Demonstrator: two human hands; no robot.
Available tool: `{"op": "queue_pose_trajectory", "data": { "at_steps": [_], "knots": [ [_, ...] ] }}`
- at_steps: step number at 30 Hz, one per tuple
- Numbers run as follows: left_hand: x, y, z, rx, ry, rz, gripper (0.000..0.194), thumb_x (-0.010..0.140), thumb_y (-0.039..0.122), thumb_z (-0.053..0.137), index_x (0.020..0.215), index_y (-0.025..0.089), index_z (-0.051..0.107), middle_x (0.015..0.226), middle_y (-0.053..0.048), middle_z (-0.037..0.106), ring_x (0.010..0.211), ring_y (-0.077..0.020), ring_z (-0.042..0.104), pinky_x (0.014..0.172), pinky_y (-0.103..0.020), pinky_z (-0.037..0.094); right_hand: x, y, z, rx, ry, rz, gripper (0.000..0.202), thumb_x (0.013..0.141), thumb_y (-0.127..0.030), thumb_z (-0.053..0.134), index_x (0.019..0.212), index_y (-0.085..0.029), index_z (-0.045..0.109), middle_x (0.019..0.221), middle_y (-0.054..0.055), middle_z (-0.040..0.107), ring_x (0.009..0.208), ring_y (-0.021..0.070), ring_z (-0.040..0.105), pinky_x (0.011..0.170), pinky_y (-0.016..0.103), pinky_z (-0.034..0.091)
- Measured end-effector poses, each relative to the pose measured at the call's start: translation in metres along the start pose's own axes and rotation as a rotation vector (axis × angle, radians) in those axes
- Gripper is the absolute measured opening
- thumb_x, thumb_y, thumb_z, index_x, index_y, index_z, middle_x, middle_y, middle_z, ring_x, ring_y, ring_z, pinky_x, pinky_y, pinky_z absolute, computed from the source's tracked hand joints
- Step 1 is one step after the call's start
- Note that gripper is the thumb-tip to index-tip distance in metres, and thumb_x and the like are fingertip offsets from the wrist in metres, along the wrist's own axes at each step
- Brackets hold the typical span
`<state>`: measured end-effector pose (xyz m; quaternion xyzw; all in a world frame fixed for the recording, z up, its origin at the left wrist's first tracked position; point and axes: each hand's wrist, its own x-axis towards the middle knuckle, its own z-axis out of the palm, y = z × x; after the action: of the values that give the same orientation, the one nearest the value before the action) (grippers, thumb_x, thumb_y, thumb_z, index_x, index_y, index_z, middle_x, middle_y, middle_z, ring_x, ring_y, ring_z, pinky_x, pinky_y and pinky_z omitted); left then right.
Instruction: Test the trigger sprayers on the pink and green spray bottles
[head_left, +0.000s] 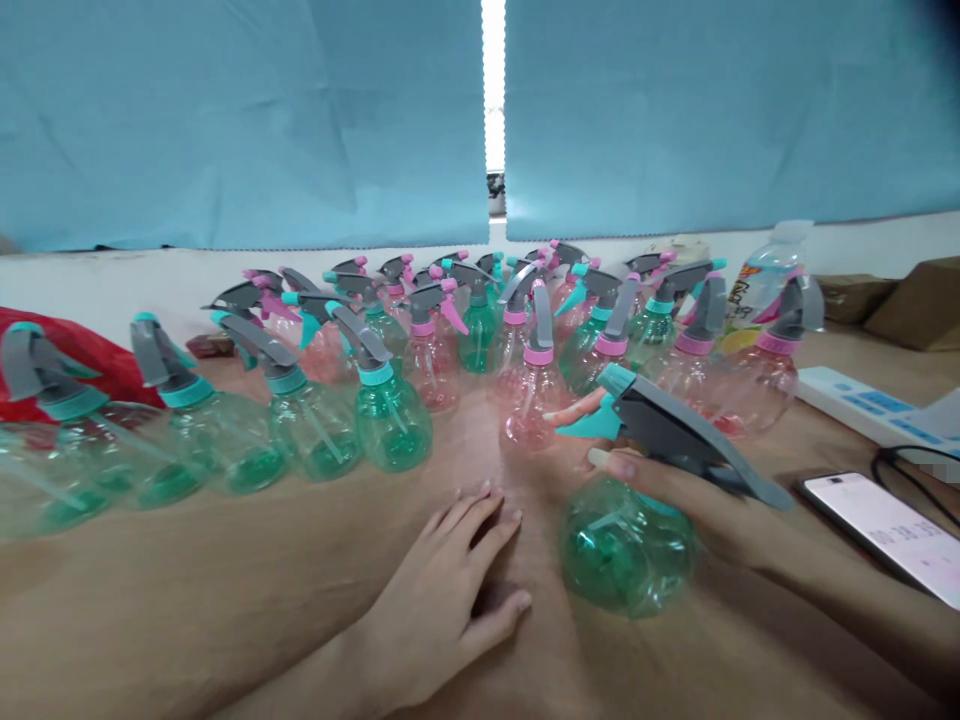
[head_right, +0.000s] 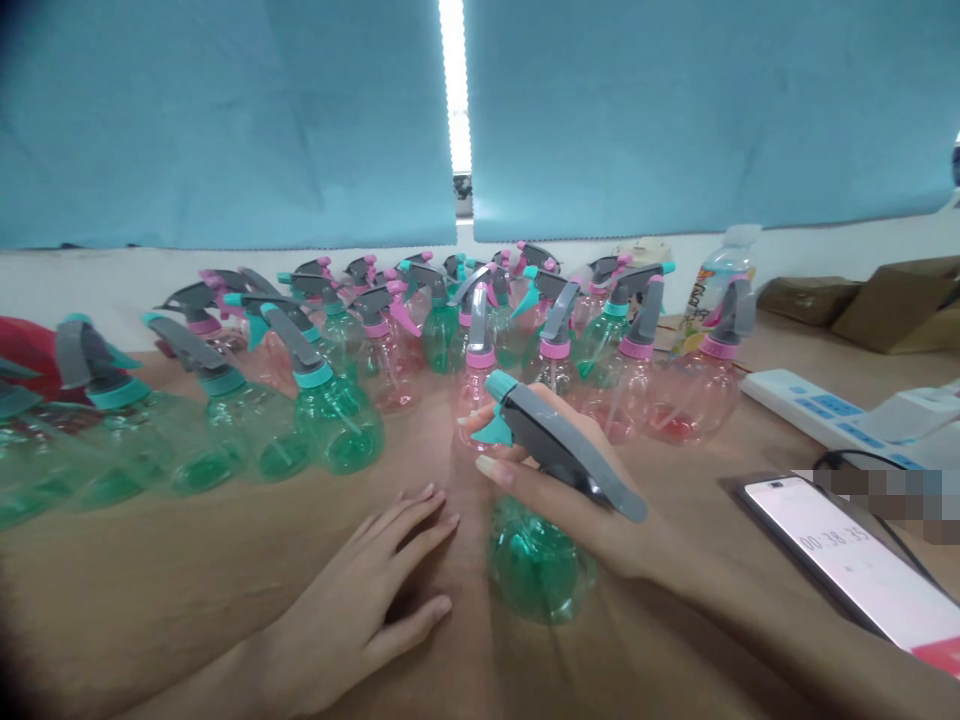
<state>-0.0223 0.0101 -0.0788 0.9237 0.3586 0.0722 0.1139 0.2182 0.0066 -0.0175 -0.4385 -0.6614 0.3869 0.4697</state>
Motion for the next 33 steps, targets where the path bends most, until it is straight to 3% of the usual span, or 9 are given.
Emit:
{"op": "queue_pose_trajectory", "data": {
  "at_steps": [4,7,9,14,16,22,33],
  "knots": [
    [0.000,0.001,-0.002,0.023,-0.020,0.001,0.054,0.093,0.042,0.051,0.140,0.016,0.040,0.147,-0.013,0.038,0.136,-0.0297,0.031,0.108,-0.050,0.030,0.000,0.002,-0.002,-0.030,-0.039,-0.005,0.018,0.084,-0.041,0.061,0.094,-0.026,0.060,0.071,-0.003,0.059,0.071,0.0158,0.060,0.062,0.027,0.048],
    [0.000,0.001,-0.002,0.035,-0.011,0.004,0.054,0.094,0.043,0.050,0.140,0.017,0.040,0.147,-0.012,0.038,0.136,-0.0290,0.031,0.108,-0.049,0.029,0.001,0.004,-0.002,0.014,-0.065,-0.026,0.023,0.085,-0.041,0.061,0.103,-0.027,0.062,0.087,0.000,0.065,0.080,0.0165,0.062,0.074,0.030,0.050],
    [0.000,0.000,-0.002,0.040,-0.012,0.007,0.055,0.094,0.044,0.049,0.141,0.018,0.039,0.148,-0.012,0.037,0.137,-0.0286,0.030,0.109,-0.049,0.029,0.001,0.005,-0.002,0.035,-0.065,-0.026,0.024,0.085,-0.041,0.061,0.105,-0.028,0.062,0.095,0.001,0.066,0.080,0.0160,0.062,0.074,0.030,0.050],
    [0.000,0.001,-0.002,0.048,-0.032,-0.003,0.054,0.094,0.043,0.049,0.141,0.018,0.038,0.148,-0.012,0.036,0.137,-0.0284,0.029,0.108,-0.049,0.031,0.001,0.009,-0.003,0.003,-0.056,-0.001,0.023,0.085,-0.041,0.060,0.105,-0.029,0.061,0.072,-0.002,0.062,0.070,0.0171,0.061,0.064,0.031,0.051],
    [0.000,0.001,-0.003,0.048,-0.040,-0.002,0.054,0.094,0.043,0.049,0.141,0.017,0.039,0.148,-0.012,0.036,0.137,-0.0287,0.029,0.107,-0.050,0.031,0.001,0.010,-0.003,0.008,-0.061,0.000,0.024,0.085,-0.041,0.059,0.105,-0.029,0.061,0.072,-0.002,0.062,0.069,0.0173,0.061,0.061,0.030,0.050],
    [0.000,0.001,-0.002,0.045,-0.032,0.002,0.055,0.094,0.045,0.049,0.141,0.018,0.039,0.148,-0.012,0.036,0.137,-0.0287,0.029,0.108,-0.049,0.031,0.002,0.005,-0.001,0.009,-0.044,-0.026,0.018,0.085,-0.036,0.060,0.101,-0.029,0.060,0.073,-0.003,0.060,0.074,0.0168,0.062,0.067,0.029,0.051],
    [0.000,0.000,0.000,0.058,-0.020,0.003,0.054,0.093,0.044,0.050,0.140,0.018,0.041,0.147,-0.012,0.038,0.136,-0.0290,0.032,0.108,-0.049,0.031,0.000,-0.001,0.000,-0.044,-0.007,0.027,0.016,0.081,-0.040,0.058,0.078,-0.027,0.049,0.062,-0.003,0.058,0.060,0.0181,0.064,0.055,0.029,0.052]
  ]
}}
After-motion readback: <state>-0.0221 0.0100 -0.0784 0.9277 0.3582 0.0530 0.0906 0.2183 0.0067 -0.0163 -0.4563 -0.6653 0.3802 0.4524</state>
